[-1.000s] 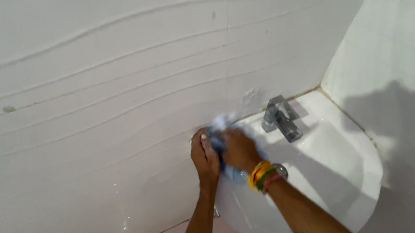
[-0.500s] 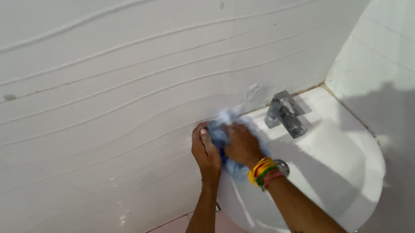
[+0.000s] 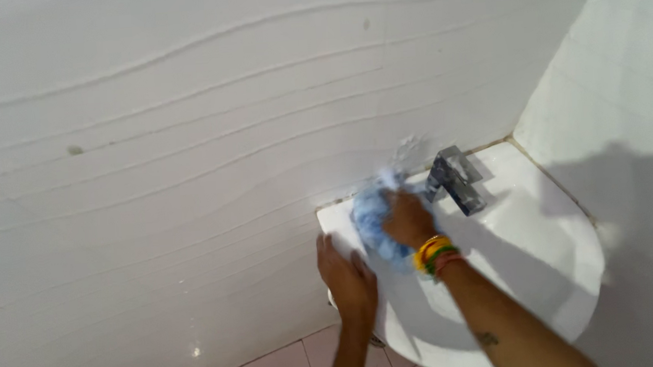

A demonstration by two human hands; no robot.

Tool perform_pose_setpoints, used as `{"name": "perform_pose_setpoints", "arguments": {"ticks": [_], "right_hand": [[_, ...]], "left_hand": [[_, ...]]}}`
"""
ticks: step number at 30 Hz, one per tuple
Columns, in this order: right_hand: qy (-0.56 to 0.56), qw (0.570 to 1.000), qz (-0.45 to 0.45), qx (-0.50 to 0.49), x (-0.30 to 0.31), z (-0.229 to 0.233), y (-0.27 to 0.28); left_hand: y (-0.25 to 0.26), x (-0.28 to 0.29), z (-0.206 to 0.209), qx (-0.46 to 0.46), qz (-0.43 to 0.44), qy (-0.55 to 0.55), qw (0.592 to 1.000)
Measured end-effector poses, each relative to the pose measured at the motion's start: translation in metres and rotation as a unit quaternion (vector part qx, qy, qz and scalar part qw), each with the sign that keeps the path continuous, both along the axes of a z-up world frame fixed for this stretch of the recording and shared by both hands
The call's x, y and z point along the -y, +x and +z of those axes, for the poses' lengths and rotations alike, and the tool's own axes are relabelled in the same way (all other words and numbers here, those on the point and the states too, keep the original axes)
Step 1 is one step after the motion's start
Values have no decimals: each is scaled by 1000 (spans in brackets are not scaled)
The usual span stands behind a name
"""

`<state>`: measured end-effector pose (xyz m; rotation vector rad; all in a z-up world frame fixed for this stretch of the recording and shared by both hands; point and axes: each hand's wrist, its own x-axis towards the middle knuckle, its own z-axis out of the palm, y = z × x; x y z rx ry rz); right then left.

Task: The person applies cleaning foam to a small wall-mounted sink and a faucet, scrubbing the surfaces with a blue sponge and wiping different parts of the basin.

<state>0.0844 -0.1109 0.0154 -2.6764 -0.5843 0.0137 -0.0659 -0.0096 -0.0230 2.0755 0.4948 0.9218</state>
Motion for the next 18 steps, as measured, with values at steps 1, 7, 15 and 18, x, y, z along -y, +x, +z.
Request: {"name": "perform_pose_setpoints", "arguments": {"ticks": [1, 7, 15, 18], "right_hand": [[10, 999, 10, -29, -16, 4, -10], [11, 988, 149, 41, -57, 8, -35], [28, 996, 77, 34, -21, -5, -28], [20, 994, 99, 36, -8, -17, -41]], "left_hand": [[-6, 3, -3, 2, 0, 2, 1000], [-13, 7, -18, -46, -14, -14, 999], [-14, 8, -6, -34, 46, 97, 994], [-20, 7, 9, -108, 4, 15, 994]]}}
